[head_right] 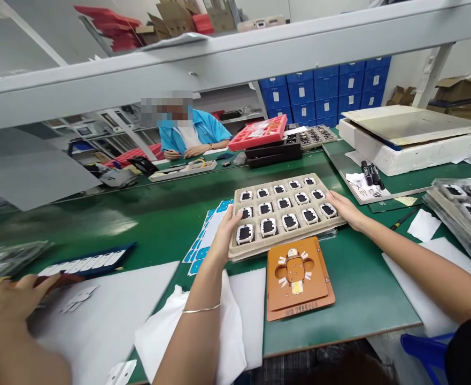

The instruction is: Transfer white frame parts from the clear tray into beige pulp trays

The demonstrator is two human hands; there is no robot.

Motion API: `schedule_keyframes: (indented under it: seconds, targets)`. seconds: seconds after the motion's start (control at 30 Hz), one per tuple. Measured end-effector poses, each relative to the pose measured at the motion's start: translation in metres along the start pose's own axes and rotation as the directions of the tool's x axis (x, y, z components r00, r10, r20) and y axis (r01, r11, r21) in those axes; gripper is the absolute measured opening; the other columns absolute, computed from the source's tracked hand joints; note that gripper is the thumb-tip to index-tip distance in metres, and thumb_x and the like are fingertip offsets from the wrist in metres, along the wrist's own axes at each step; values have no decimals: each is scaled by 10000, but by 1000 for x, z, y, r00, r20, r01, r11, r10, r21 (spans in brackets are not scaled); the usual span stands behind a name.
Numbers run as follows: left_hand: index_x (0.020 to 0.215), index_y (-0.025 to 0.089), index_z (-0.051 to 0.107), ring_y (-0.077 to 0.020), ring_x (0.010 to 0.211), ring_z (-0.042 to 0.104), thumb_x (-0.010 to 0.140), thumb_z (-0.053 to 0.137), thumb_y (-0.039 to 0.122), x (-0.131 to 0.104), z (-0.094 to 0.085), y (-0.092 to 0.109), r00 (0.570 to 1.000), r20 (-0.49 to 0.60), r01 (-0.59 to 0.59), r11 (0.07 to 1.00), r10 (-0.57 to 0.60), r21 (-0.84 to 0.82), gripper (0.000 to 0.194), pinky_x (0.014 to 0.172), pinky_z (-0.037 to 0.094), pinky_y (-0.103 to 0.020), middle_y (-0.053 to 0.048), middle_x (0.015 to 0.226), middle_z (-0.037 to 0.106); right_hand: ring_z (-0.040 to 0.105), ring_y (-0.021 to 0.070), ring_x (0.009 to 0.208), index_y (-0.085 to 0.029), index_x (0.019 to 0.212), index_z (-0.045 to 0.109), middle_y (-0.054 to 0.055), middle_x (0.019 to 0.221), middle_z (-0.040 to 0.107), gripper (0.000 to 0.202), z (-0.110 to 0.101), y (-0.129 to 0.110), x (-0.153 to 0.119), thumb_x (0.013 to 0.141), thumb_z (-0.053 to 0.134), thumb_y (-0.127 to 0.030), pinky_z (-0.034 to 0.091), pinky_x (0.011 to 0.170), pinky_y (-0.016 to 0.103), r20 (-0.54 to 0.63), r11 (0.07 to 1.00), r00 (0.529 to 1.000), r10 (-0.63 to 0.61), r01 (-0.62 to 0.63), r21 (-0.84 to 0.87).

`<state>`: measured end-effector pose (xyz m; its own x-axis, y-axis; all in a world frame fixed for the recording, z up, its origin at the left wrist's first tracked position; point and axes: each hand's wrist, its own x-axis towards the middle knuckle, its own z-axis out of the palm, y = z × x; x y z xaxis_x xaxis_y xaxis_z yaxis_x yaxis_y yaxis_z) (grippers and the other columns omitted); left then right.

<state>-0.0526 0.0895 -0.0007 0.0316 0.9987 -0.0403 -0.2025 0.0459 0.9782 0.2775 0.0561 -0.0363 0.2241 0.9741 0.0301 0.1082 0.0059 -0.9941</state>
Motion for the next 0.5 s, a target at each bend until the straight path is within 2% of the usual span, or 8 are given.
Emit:
schedule_keyframes:
  seconds: [0.13,0.27,0.4,0.5]
  targets:
    - [1305,229,612,-316,1411,451,786,756,404,-5,-5,3,998,57,-33,996,28,86,566,1172,397,-407,-53,1402,608,572,263,1222,-173,1242,622,112,1343,586,341,-1,-3,-5,998,590,-410,456,1062,517,-3,997,1000,-25,25,70]
    - [1225,176,646,-346,1278,575,690,834,403,-3,-10,5,996,84,-35,988,23,150,611,1154,406,-469,-107,1283,677,547,269,1257,-168,1209,638,109,1358,577,310,4,-6,-7,988,612,-384,430,1086,528,3,994,997,-72,71,85]
    - [1260,185,619,-319,1199,635,754,767,422,1,-15,6,999,49,-26,989,19,143,578,1097,470,-454,-108,1251,692,546,271,1259,-175,1242,624,111,1373,568,333,14,-8,-2,994,598,-397,428,1089,530,12,993,996,-87,86,81]
    - [1280,204,608,-317,1296,572,772,762,397,4,-21,4,1000,-21,-3,990,6,144,566,1117,456,-419,-102,1333,648,542,271,1265,-178,1241,626,111,1379,564,330,21,-9,2,992,603,-393,421,1095,532,38,995,996,-84,82,62]
